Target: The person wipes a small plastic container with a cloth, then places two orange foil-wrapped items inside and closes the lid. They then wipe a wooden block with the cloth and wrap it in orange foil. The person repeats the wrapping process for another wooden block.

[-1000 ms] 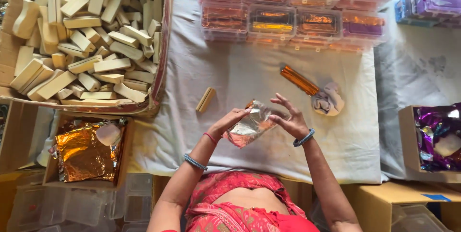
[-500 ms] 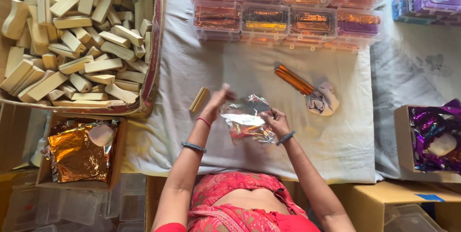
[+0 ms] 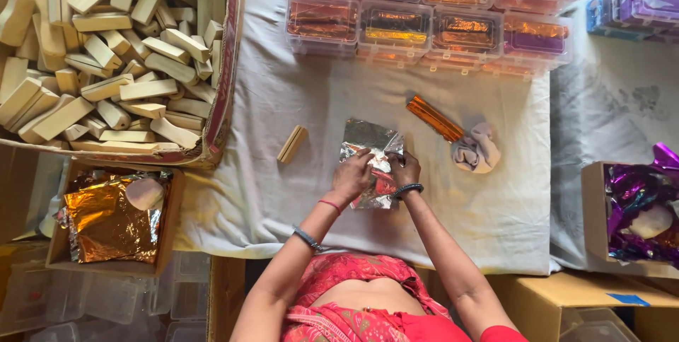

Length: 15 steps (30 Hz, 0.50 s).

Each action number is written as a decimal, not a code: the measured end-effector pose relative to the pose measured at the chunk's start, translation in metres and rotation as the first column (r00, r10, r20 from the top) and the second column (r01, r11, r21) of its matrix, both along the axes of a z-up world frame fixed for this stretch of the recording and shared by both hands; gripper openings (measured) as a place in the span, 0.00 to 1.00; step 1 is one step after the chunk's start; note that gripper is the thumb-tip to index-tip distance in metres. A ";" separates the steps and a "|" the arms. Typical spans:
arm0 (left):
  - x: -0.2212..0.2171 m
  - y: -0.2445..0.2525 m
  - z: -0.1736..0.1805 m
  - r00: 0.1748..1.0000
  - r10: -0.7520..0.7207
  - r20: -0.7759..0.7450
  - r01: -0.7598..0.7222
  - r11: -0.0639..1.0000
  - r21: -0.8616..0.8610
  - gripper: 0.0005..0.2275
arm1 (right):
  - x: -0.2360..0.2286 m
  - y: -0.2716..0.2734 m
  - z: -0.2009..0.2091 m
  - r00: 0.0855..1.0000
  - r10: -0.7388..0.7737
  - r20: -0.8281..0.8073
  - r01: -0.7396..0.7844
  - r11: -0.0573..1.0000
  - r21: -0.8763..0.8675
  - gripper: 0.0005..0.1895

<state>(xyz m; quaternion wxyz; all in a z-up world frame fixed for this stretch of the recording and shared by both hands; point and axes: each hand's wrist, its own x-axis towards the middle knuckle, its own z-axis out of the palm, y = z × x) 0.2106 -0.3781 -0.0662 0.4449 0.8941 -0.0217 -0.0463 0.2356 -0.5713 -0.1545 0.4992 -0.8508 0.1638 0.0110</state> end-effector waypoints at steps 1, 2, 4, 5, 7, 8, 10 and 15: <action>0.003 -0.004 -0.024 0.997 -0.069 0.026 0.067 0.994 0.081 0.13 | 0.002 -0.002 -0.002 1.000 0.003 -0.013 -0.003 1.000 -0.012 0.11; 0.006 -0.008 -0.048 0.989 -0.140 0.046 0.131 0.978 0.163 0.14 | 0.004 -0.004 -0.003 1.000 0.005 -0.026 -0.006 1.000 -0.023 0.12; 0.015 -0.007 -0.054 0.976 -0.207 0.062 0.185 0.949 0.254 0.15 | 0.005 -0.014 -0.024 1.000 0.011 -0.029 -0.009 0.998 0.060 0.13; 0.018 -0.008 -0.058 0.960 -0.271 0.070 0.232 0.910 0.344 0.15 | 0.002 -0.020 -0.034 0.999 0.020 -0.031 -0.016 0.989 0.146 0.14; 0.024 -0.006 -0.073 0.952 -0.305 0.029 0.272 0.883 0.383 0.16 | -0.002 -0.025 -0.019 0.997 0.055 -0.056 -0.038 0.964 0.263 0.18; 0.027 -0.004 -0.081 0.942 -0.335 -0.009 0.307 0.852 0.424 0.16 | -0.004 -0.026 -0.011 0.993 0.093 -0.070 -0.059 0.923 0.379 0.24; 0.024 -0.002 -0.101 0.939 -0.343 0.010 0.304 0.846 0.437 0.17 | -0.019 -0.029 -0.004 0.987 0.158 -0.041 -0.131 0.916 0.380 0.32; 0.015 -0.006 -0.069 0.933 -0.360 -0.021 0.323 0.807 0.495 0.23 | -0.061 -0.033 0.042 0.968 0.245 -0.055 -0.245 0.969 0.019 0.44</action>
